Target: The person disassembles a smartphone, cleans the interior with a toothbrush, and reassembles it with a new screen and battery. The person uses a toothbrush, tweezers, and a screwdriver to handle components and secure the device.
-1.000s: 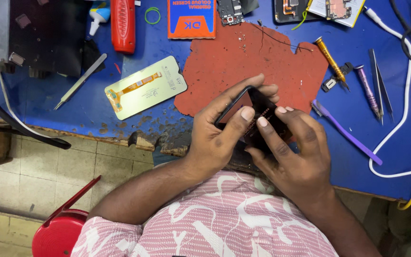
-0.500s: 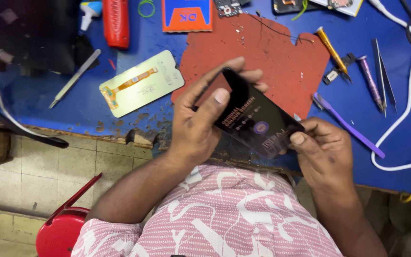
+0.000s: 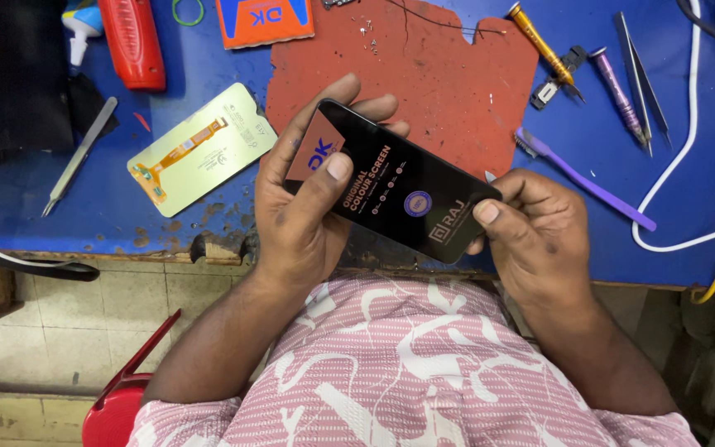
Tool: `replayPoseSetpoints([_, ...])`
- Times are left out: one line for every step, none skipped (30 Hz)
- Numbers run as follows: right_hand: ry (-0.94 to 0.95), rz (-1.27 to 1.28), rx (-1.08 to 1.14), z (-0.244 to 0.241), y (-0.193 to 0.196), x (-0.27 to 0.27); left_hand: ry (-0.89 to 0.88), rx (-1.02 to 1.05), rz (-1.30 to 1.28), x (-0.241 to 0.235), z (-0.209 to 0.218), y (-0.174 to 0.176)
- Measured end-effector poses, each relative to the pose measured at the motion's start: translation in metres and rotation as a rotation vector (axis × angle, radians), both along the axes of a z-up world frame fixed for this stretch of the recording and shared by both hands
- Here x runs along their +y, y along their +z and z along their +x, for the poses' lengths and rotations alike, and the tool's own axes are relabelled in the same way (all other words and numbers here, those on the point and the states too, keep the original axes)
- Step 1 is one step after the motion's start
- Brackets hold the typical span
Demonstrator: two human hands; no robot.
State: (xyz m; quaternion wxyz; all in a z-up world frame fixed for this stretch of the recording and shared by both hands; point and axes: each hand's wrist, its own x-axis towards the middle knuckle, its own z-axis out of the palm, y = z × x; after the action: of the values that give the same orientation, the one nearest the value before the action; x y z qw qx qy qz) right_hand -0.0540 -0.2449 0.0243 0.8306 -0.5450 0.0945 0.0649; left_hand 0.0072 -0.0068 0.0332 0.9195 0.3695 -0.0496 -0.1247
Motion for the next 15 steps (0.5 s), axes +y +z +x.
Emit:
replayPoseSetpoints([0.007,0.021,0.007,0.001,-0.002,-0.002,-0.01,-0.021,0.006,0.001,0.0,0.0])
replayPoseSetpoints([0.014,0.043,0.014,0.001,-0.005,-0.003,-0.019,-0.042,0.012,0.001,0.0,-0.001])
replayPoseSetpoints([0.024,0.065,0.02,0.002,-0.007,-0.005,-0.026,-0.043,0.015,0.002,0.0,-0.001])
replayPoseSetpoints([0.023,0.081,0.023,0.003,-0.009,-0.006,-0.029,-0.036,0.015,0.002,0.0,-0.002])
replayPoseSetpoints([0.025,0.097,0.026,0.003,-0.011,-0.007,-0.028,-0.029,0.014,0.002,0.0,-0.002])
replayPoseSetpoints([0.027,0.112,0.03,0.004,-0.011,-0.007,-0.023,-0.013,0.009,0.001,-0.001,-0.002])
replayPoseSetpoints([0.028,0.113,0.027,0.005,-0.011,-0.006,-0.019,-0.008,0.011,0.0,-0.002,-0.003])
replayPoseSetpoints([0.028,0.113,0.023,0.006,-0.01,-0.005,-0.016,-0.004,0.012,-0.001,-0.002,-0.003])
replayPoseSetpoints([0.031,0.115,0.018,0.008,-0.008,-0.003,-0.012,-0.012,0.021,-0.001,-0.002,-0.003])
replayPoseSetpoints([0.015,-0.029,-0.03,0.008,-0.004,0.001,-0.007,-0.021,0.03,-0.002,-0.003,-0.003])
replayPoseSetpoints([0.0,-0.171,-0.083,0.007,0.002,0.005,-0.003,-0.029,0.041,-0.002,-0.003,-0.003])
replayPoseSetpoints([0.016,-0.342,-0.172,0.008,0.008,0.01,0.003,-0.039,0.053,-0.003,-0.002,-0.002])
replayPoseSetpoints([0.016,-0.517,-0.258,0.009,0.015,0.014,0.008,-0.051,0.08,-0.002,-0.003,-0.001])
replayPoseSetpoints([0.044,-0.722,-0.38,0.01,0.022,0.019,0.013,-0.064,0.107,-0.001,-0.003,0.0])
replayPoseSetpoints([0.067,-0.928,-0.503,0.011,0.027,0.023,0.015,-0.078,0.148,0.0,-0.004,0.001])
